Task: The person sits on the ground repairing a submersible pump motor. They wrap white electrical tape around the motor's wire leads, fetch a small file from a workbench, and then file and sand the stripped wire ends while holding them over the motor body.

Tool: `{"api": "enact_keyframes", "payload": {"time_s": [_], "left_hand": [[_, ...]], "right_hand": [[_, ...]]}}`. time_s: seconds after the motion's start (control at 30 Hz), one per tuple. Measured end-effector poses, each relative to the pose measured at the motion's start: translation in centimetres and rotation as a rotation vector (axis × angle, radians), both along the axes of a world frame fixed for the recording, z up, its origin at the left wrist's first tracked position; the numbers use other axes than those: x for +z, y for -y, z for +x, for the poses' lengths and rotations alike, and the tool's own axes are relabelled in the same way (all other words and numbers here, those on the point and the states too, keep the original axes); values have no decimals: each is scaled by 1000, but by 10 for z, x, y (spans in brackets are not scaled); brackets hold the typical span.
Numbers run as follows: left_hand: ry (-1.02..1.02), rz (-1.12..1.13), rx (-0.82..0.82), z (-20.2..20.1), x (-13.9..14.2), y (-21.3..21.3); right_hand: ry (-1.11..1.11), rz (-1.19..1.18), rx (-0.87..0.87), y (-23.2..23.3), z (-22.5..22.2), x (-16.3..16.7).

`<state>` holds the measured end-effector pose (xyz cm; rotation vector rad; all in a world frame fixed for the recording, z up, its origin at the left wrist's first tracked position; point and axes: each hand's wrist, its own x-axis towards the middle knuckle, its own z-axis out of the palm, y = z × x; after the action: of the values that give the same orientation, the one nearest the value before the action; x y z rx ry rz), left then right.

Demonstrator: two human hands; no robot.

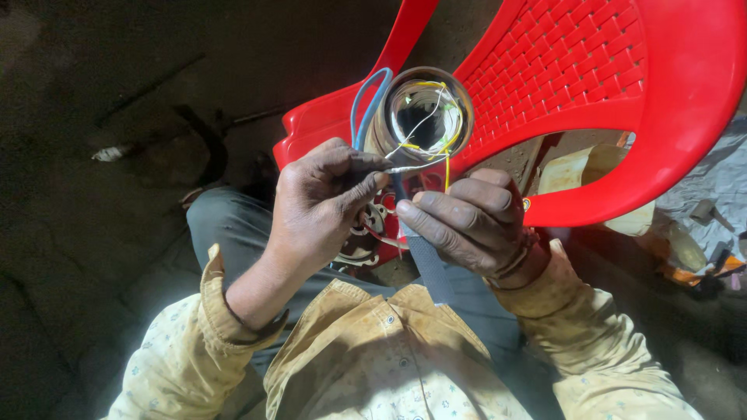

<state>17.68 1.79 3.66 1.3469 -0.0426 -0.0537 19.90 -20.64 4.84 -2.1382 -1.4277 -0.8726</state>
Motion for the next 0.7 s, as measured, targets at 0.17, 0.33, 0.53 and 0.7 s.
{"api": "enact_keyframes", "payload": {"time_s": [0.17, 0.33, 0.53, 0.7], "left_hand": [[-12, 68, -7, -4, 8, 2], [81, 68, -57, -6, 17, 10], [206, 188, -92, -8, 24, 12], [389, 501, 21, -11, 20, 13]], "right_hand": [[-91, -3, 22, -2, -11, 23], [-353, 104, -50, -8, -8, 46], [-835, 318, -114, -20, 14, 42], [-1275, 486, -161, -32, 22, 37]]}}
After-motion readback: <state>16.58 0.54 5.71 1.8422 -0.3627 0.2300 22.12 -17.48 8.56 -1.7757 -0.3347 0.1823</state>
